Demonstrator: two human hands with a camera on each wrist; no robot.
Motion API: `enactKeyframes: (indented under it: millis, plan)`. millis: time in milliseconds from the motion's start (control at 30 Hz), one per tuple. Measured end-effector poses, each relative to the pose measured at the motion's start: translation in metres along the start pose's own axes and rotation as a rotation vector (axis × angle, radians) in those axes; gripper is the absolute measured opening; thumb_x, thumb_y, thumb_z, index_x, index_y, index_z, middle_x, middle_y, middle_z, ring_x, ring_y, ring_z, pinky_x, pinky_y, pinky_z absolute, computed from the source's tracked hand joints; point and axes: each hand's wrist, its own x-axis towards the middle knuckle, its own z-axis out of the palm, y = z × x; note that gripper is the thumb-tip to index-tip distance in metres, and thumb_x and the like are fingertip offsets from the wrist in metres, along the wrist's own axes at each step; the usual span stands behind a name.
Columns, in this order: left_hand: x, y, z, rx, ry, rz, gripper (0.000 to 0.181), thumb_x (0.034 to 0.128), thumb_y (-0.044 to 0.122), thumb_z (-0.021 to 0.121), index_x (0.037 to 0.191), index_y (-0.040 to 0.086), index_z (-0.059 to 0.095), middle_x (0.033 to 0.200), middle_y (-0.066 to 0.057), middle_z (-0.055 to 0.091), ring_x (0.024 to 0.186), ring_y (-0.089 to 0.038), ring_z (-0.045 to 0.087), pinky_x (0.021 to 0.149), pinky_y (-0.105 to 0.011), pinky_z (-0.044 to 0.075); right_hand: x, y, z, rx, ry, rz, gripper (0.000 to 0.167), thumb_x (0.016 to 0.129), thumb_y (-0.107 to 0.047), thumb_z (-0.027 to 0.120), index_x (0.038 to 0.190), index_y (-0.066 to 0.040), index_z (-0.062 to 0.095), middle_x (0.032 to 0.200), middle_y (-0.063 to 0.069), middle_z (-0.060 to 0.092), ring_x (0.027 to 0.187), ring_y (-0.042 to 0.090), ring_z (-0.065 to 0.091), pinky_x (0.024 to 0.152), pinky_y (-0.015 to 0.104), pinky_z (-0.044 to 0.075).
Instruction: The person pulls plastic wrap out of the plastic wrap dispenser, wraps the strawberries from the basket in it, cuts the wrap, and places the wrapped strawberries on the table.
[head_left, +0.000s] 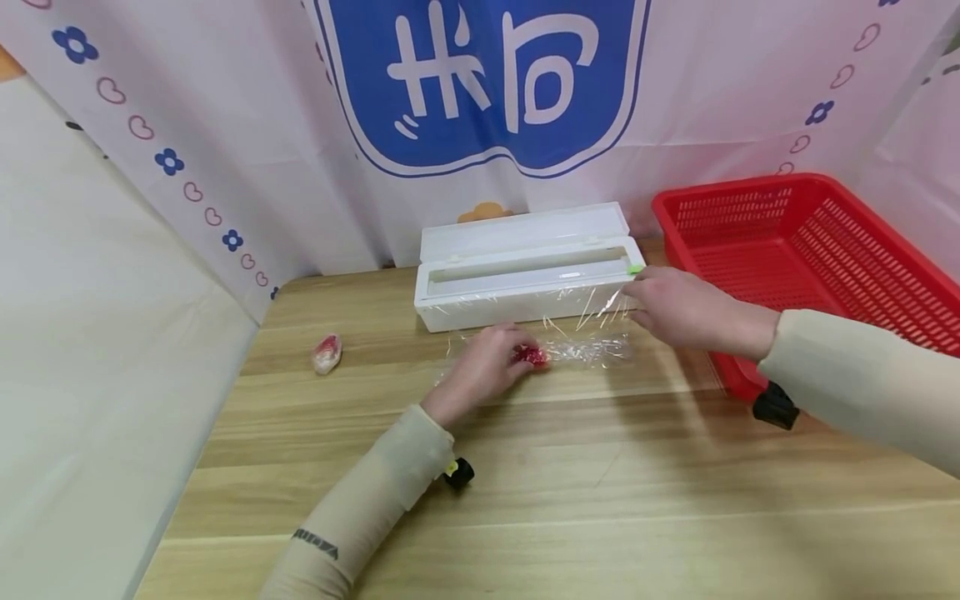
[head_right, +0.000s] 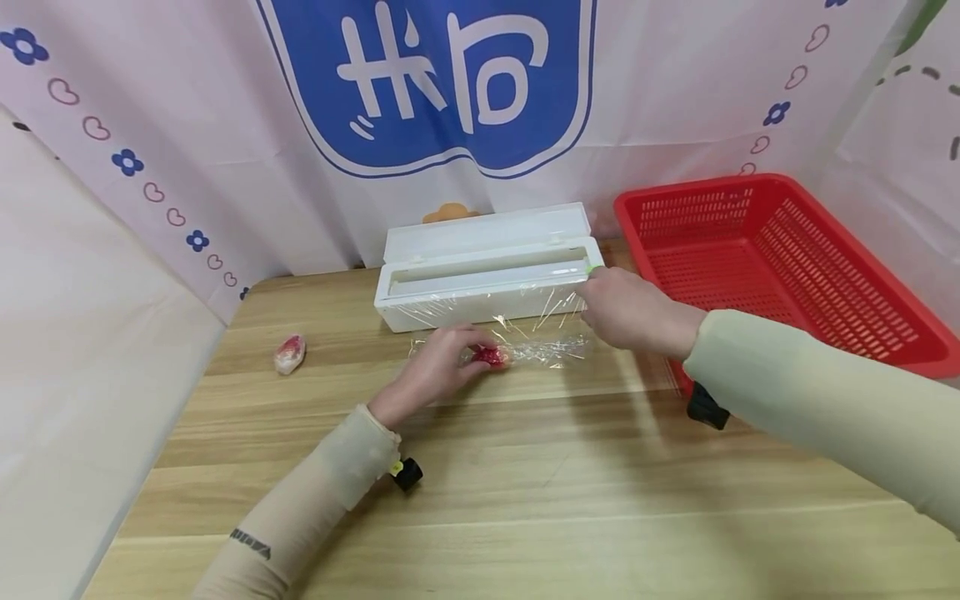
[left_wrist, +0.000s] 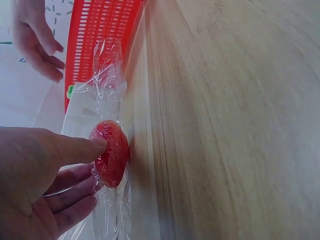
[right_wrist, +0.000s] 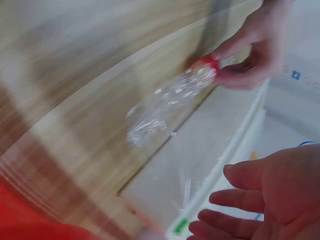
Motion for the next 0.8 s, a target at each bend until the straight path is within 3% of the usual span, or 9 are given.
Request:
enactKeyframes:
  millis: [133, 367, 600, 800]
  plan:
    - [0.000, 0.000, 0.001, -0.004, 0.002, 0.005, 0.024, 0.0854, 0.020, 0.077, 0.109, 0.015, 0.073, 0.106, 0.000, 0.073, 0.100, -0.015, 0.066, 0.094, -0.032, 0.055, 0.006, 0.008, 0.007, 0.014, -0.008, 0.025, 0.016, 0.090, -0.010, 0.066, 0.104, -0.002, 0.066, 0.105, 0.020, 0.068, 0.105, 0.038, 0.061, 0.090, 0.055, 0.054]
    - [0.001, 0.000, 0.002, 0.009, 0.001, 0.000, 0.022, 0.0853, 0.022, 0.078, 0.106, 0.018, 0.073, 0.106, 0.002, 0.074, 0.100, -0.014, 0.067, 0.095, -0.032, 0.054, 0.014, 0.013, 0.011, 0.030, -0.025, 0.113, 0.026, 0.093, -0.014, 0.064, 0.113, 0.003, 0.065, 0.113, 0.025, 0.066, 0.110, 0.042, 0.060, 0.093, 0.058, 0.052]
    - [0.001, -0.001, 0.002, 0.003, -0.003, 0.012, 0.023, 0.0854, 0.022, 0.077, 0.107, 0.018, 0.073, 0.106, 0.002, 0.074, 0.099, -0.013, 0.067, 0.093, -0.031, 0.054, 0.017, 0.015, 0.015, 0.038, -0.020, 0.116, 0.027, 0.092, -0.012, 0.065, 0.114, 0.004, 0.064, 0.111, 0.025, 0.066, 0.109, 0.042, 0.061, 0.091, 0.057, 0.053]
    - [0.001, -0.001, 0.001, 0.017, -0.008, 0.018, 0.023, 0.0857, 0.022, 0.077, 0.107, 0.018, 0.072, 0.105, 0.003, 0.074, 0.098, -0.013, 0.067, 0.093, -0.031, 0.055, 0.020, 0.017, 0.018, 0.023, 0.003, 0.113, 0.018, 0.091, -0.013, 0.065, 0.103, 0.001, 0.066, 0.103, 0.023, 0.066, 0.102, 0.040, 0.062, 0.086, 0.055, 0.054]
